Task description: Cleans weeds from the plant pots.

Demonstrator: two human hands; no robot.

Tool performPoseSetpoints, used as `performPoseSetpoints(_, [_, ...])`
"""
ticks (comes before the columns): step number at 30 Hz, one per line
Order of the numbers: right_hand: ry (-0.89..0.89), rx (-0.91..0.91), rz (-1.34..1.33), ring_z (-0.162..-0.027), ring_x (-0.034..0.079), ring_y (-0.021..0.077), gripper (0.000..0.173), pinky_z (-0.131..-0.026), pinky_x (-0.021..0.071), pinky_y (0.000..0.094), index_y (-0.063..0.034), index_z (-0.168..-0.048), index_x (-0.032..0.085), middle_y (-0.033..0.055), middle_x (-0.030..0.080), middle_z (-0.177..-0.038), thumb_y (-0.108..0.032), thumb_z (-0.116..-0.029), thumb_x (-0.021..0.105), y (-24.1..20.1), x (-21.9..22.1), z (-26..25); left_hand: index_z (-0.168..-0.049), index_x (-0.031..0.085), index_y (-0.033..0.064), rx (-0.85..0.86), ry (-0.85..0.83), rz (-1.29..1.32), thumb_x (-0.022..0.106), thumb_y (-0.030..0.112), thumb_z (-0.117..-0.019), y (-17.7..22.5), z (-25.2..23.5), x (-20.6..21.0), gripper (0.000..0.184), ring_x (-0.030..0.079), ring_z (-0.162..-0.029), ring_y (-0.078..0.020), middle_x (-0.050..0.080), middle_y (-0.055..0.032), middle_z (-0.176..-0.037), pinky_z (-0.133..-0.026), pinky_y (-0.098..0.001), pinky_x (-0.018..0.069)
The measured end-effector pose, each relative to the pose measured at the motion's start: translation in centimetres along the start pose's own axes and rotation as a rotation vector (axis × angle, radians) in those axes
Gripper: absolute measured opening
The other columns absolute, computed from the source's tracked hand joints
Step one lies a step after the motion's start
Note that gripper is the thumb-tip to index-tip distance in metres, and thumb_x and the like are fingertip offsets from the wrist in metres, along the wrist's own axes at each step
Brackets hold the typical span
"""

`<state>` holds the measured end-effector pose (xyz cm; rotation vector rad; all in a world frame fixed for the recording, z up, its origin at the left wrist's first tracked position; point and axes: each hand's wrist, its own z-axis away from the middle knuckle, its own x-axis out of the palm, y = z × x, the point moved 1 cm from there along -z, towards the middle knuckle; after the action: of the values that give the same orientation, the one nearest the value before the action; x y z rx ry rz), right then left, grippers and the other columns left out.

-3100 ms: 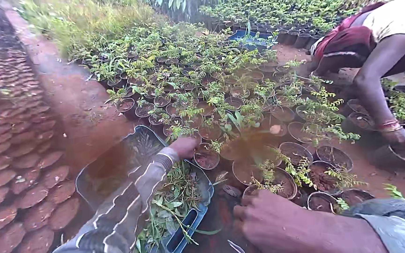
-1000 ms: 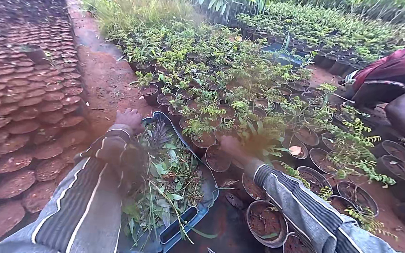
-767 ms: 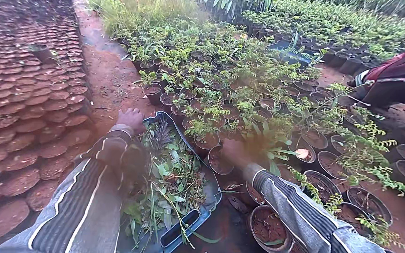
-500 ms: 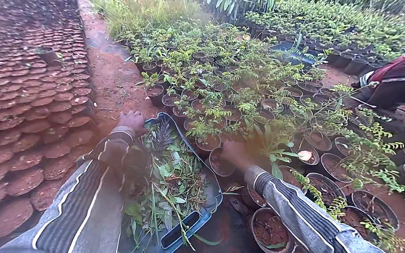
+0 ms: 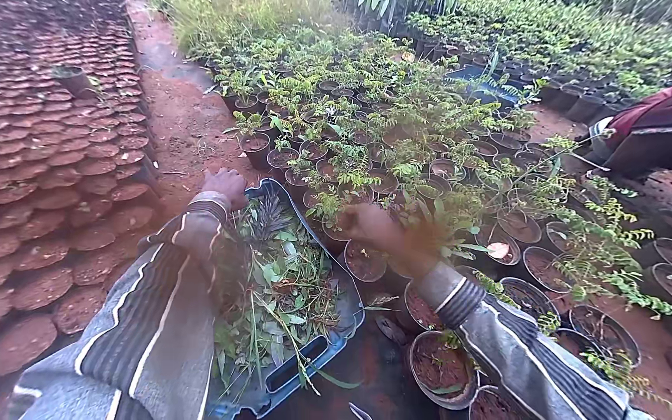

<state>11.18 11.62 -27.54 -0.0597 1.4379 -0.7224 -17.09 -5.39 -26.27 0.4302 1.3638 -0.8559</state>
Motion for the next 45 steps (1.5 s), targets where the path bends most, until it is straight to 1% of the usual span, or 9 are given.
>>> performPoseSetpoints(3, [-0.07,0.122,0.319,-0.108,0.068,0.0408,0.025,-0.084,0.0553,0.0618,-0.0093,-0.114,0.073,0.0181,0.073,-0.106,-0.019,-0.0912,0.07,2.5,3.7,-0.2,-0.106,0.074,0.0066,-0.002,0.005,0.03,0.07,0.024,-0.0916,-0.2,0.3,-0.1,0.023,0.053,-0.134,-0.0402,0.068,-0.0165,-0.125,-0.108,-0.0704,0.0372])
performPoseSetpoints(10, [-0.056,-0.01,0.609,-0.114,0.064,0.0366,0.011,-0.092,0.0488,0.0545,-0.0059,-0.096,0.073,0.0122,0.074,-0.098,-0.007,-0.095,0.063,6.3,9.0,0.2,-0.108,0.073,0.0075,-0.012,-0.014,0.022,0.069,0.029,-0.0935,-0.8,0.3,0.3,0.026,0.052,-0.136,-0.0379,0.068,-0.0154,-0.127,-0.11,-0.0695,0.0354])
performPoseSetpoints(20, [-0.014,-0.021,0.05,-0.094,0.072,0.0324,0.017,-0.082,0.0554,0.0588,-0.0126,-0.106,0.077,0.0123,0.076,-0.099,-0.019,-0.0908,0.073,2.3,2.8,-0.9,-0.107,0.074,0.0073,-0.024,-0.017,0.019,0.07,0.026,-0.0917,-0.9,0.2,0.4,0.025,0.053,-0.134,-0.0399,0.068,-0.0157,-0.128,-0.106,-0.0714,0.0378])
performPoseSetpoints(24, [0.025,-0.277,-0.015,-0.124,0.058,0.0348,0.03,-0.097,0.0531,0.055,-0.0143,-0.114,0.075,0.0142,0.06,-0.136,-0.004,-0.086,0.071,-1.2,4.0,0.4,-0.106,0.074,0.0069,-0.016,-0.025,0.021,0.069,0.025,-0.0926,-0.5,0.4,-0.1,0.023,0.052,-0.136,-0.0401,0.067,-0.0158,-0.129,-0.105,-0.0717,0.0387])
performPoseSetpoints(27, [-0.096,-0.446,0.023,-0.118,0.063,0.0302,0.029,-0.098,0.0545,0.0513,-0.0131,-0.119,0.074,0.012,0.066,-0.126,-0.013,-0.0892,0.074,-3.3,6.6,3.9,-0.106,0.074,0.0066,-0.021,-0.018,0.023,0.071,0.027,-0.0919,-0.7,0.6,-0.2,0.025,0.052,-0.136,-0.04,0.067,-0.016,-0.128,-0.104,-0.0718,0.0391])
performPoseSetpoints(30, [-0.581,-0.543,0.047,-0.137,0.051,0.0407,0.086,-0.107,0.0458,0.0628,-0.0102,-0.158,0.039,0.021,0.047,-0.155,-0.04,-0.0891,0.081,-3.9,11.2,8.4,-0.107,0.074,0.0054,-0.045,-0.004,0.026,0.071,0.027,-0.091,-1.2,0.9,-0.4,0.027,0.052,-0.136,-0.0405,0.067,-0.0173,-0.128,-0.105,-0.0715,0.0389])
performPoseSetpoints(32, [-0.589,-0.592,0.136,-0.141,0.044,0.0468,0.105,-0.106,0.0429,0.0668,-0.0134,-0.164,0.027,0.0234,0.038,-0.16,-0.047,-0.0824,0.085,-3.0,15.8,10.9,-0.106,0.073,0.0034,-0.059,0.008,0.039,0.073,0.028,-0.0903,-1.7,1.1,-0.3,0.029,0.052,-0.135,-0.0427,0.067,-0.0193,-0.128,-0.106,-0.0727,0.0372])
performPoseSetpoints(39, [-0.124,-0.574,0.192,-0.108,0.065,0.0421,0.058,-0.075,0.0579,0.0561,-0.0196,-0.146,0.052,0.0163,0.066,-0.119,-0.007,-0.0916,0.065,-3.3,21.7,10.5,-0.106,0.074,0.004,-0.057,0.036,0.046,0.071,0.028,-0.0912,-2.0,1.2,-1.0,0.028,0.054,-0.132,-0.0436,0.068,-0.0212,-0.125,-0.104,-0.0736,0.0383])
performPoseSetpoints(45, [0.021,-0.397,0.14,-0.117,0.063,0.0377,0.04,-0.09,0.053,0.057,-0.0163,-0.14,0.059,0.0139,0.067,-0.126,-0.01,-0.0997,0.059,-9.1,16.3,4.0,-0.111,0.073,0.0023,-0.004,0.061,0.068,0.072,0.024,-0.0935,-2.0,1.1,-0.9,0.028,0.052,-0.133,-0.0491,0.066,-0.0254,-0.128,-0.104,-0.0769,0.0364])
